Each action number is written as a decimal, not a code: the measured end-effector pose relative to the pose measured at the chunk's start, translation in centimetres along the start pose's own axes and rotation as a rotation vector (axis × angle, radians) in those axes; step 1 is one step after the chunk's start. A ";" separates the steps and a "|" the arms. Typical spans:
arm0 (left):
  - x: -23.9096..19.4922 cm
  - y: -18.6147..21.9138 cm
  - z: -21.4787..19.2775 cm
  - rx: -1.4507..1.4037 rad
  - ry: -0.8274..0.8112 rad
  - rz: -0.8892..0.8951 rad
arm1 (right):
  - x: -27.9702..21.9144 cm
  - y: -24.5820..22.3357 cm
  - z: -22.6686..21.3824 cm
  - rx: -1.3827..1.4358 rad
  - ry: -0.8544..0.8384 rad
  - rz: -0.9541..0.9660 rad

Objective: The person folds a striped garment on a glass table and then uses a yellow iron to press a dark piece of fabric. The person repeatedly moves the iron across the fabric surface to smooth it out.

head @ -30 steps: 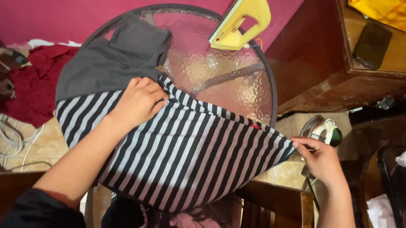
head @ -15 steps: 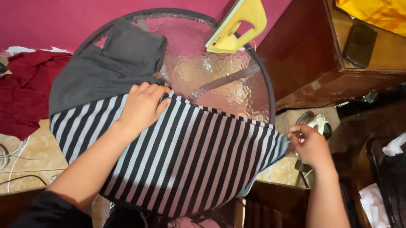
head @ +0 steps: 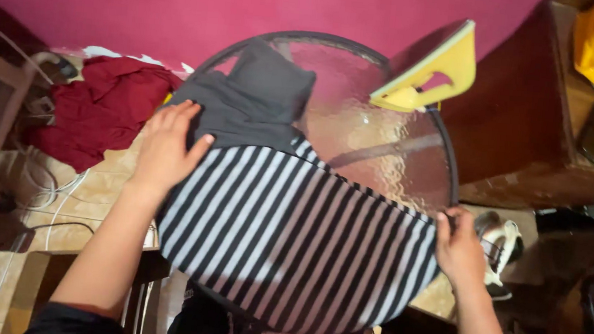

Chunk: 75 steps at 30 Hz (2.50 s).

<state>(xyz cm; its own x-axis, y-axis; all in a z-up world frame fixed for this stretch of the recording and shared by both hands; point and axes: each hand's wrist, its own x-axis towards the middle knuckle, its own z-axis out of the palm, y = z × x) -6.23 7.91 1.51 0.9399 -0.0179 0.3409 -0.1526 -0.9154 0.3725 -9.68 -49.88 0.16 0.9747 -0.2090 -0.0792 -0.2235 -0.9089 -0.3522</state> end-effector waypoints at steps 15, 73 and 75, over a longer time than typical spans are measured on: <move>-6.4 3.7 -1.0 0.194 -0.138 0.116 | 10.8 -25.8 5.6 0.137 0.125 -0.778; 9.7 6.2 8.8 -0.200 -0.037 0.344 | -0.6 -16.4 4.0 0.266 -0.059 -0.484; 9.8 5.8 10.0 -0.138 -0.060 0.297 | 0.1 -16.1 5.4 0.195 -0.044 -0.484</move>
<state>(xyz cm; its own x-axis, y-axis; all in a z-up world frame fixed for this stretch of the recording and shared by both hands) 5.19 -1.57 -1.63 0.8636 -0.3035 0.4026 -0.4591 -0.8034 0.3793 -5.95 -33.29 0.84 0.9665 0.2370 0.0982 0.2527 -0.8129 -0.5247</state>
